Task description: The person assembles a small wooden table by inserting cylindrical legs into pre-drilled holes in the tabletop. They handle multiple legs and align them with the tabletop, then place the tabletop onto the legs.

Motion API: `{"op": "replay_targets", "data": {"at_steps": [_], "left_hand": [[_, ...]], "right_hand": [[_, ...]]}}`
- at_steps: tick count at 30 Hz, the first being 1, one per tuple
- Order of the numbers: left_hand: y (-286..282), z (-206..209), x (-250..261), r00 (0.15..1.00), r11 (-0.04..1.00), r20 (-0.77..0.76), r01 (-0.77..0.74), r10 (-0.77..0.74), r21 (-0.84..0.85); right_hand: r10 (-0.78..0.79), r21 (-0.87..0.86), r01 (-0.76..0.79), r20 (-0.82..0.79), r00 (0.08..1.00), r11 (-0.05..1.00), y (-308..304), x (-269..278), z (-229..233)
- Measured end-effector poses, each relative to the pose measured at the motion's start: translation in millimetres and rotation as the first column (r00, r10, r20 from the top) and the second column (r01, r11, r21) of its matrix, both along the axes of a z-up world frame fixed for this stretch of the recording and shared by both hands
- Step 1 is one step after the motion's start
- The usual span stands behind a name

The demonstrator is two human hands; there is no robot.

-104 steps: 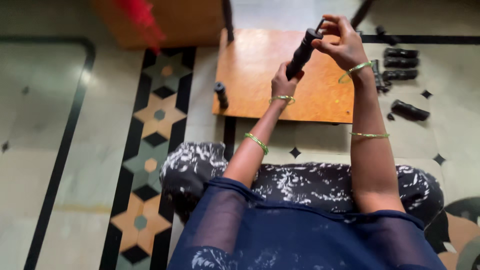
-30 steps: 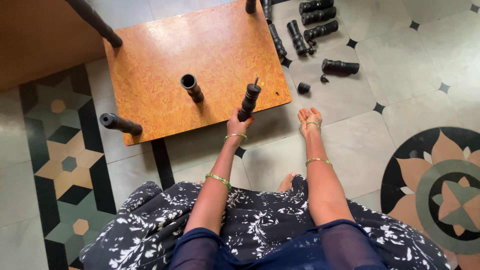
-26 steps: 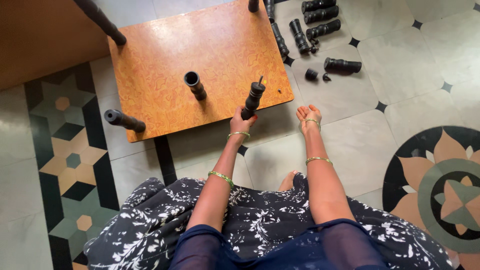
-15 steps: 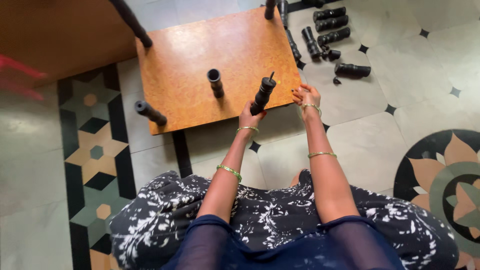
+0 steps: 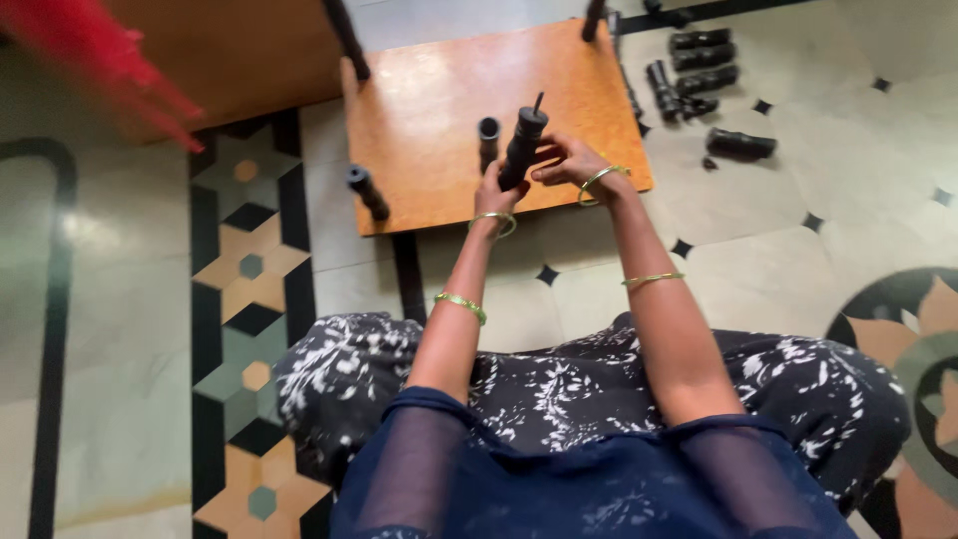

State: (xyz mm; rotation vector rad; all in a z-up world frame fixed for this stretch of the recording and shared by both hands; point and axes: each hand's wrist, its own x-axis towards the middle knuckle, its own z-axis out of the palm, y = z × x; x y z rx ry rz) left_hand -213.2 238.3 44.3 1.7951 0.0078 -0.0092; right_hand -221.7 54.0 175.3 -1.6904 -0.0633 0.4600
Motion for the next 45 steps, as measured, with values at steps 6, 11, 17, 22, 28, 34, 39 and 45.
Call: {"op": "replay_targets", "data": {"at_steps": [6, 11, 17, 22, 28, 34, 39, 45], "left_hand": [[40, 15, 1, 0.998, 0.999, 0.065, 0.003, 0.000, -0.047], [70, 21, -3, 0.954, 0.969, 0.198, -0.240, 0.225, 0.059], [157, 20, -17, 0.828, 0.803, 0.185, -0.560, 0.530, 0.203], [206, 21, -13, 0.722, 0.681, 0.211, -0.692, 0.659, 0.240], [217, 8, 14, 0.758, 0.720, 0.316, -0.647, 0.571, 0.251], [207, -6, 27, 0.689, 0.693, 0.357, -0.707, 0.630, 0.141], [203, -11, 28, 0.660, 0.679, 0.355, -0.729, 0.663, 0.086], [215, -12, 27, 0.688, 0.735, 0.475, -0.668, 0.549, 0.116]], "right_hand": [[-0.079, -0.098, 0.099, 0.188, 0.979, 0.990, 63, 17, 26], [-0.011, -0.165, 0.067, 0.325, 0.946, 0.984, 116, 34, 34], [0.072, -0.297, 0.099, 0.515, 0.854, 0.950, 184, 62, 31], [0.094, -0.156, -0.006, 0.561, 0.823, 0.988, 234, 87, 17], [0.083, -0.145, 0.010, 0.620, 0.780, 0.989, 274, 97, -3], [0.144, -0.173, -0.042, 0.630, 0.763, 0.984, 281, 95, 2], [0.293, -0.292, -0.141, 0.585, 0.756, 0.946, 281, 99, 5], [0.299, -0.147, -0.261, 0.537, 0.789, 0.954, 284, 95, -1]]}}
